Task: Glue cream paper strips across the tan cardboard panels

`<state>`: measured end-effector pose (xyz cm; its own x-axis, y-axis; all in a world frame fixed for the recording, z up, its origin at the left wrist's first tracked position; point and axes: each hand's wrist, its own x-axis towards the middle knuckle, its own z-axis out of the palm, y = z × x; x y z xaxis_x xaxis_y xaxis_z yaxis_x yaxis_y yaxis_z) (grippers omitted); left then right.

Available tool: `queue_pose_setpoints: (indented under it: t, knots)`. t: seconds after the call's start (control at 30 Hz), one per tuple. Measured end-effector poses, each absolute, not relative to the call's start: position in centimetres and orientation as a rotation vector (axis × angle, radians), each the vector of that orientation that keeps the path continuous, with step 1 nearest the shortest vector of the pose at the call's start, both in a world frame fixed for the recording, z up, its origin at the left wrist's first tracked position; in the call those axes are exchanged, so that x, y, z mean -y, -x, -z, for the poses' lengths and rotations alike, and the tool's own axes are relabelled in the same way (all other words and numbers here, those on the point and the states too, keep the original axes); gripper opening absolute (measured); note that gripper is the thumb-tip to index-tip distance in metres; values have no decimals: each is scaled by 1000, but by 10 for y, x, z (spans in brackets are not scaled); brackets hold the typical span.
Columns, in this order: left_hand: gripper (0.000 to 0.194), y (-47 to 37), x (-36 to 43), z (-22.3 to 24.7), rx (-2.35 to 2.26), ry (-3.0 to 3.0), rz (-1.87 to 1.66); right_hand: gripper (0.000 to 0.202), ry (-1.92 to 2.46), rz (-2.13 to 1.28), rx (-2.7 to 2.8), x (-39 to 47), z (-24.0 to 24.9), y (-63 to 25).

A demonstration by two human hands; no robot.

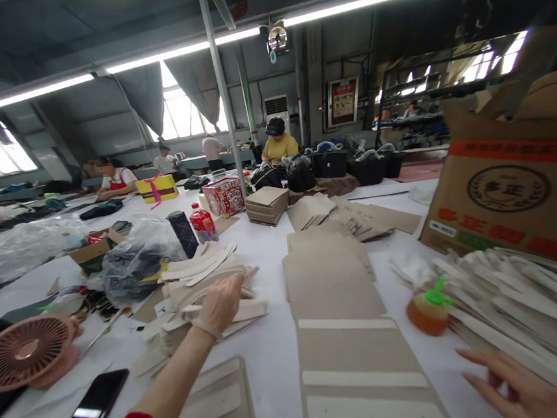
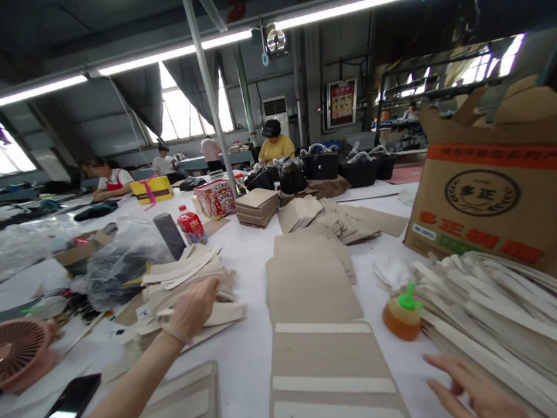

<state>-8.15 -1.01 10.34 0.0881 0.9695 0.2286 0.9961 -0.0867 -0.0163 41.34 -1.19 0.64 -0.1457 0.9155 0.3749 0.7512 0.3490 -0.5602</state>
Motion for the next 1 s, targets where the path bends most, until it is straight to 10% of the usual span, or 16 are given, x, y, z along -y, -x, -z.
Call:
queue_pose_setpoints:
  t: [0.23,0.33,0.63,1.0]
  knots:
    - [27,-26,59,-140,1440,2674,155,55,1321,-994,1998,61,-105,-307]
    - [24,-69,87,-128,1278,2927,144,27,1142,-1387,1954,79,-101,-287]
    - [28,-31,90,-80,2519,3209,502,35,1198,-2005,1307,63,-63,-329]
    - [54,-29,20,-43,3270,2645,810,19,1529,-1763,1334,-18,-32,-336]
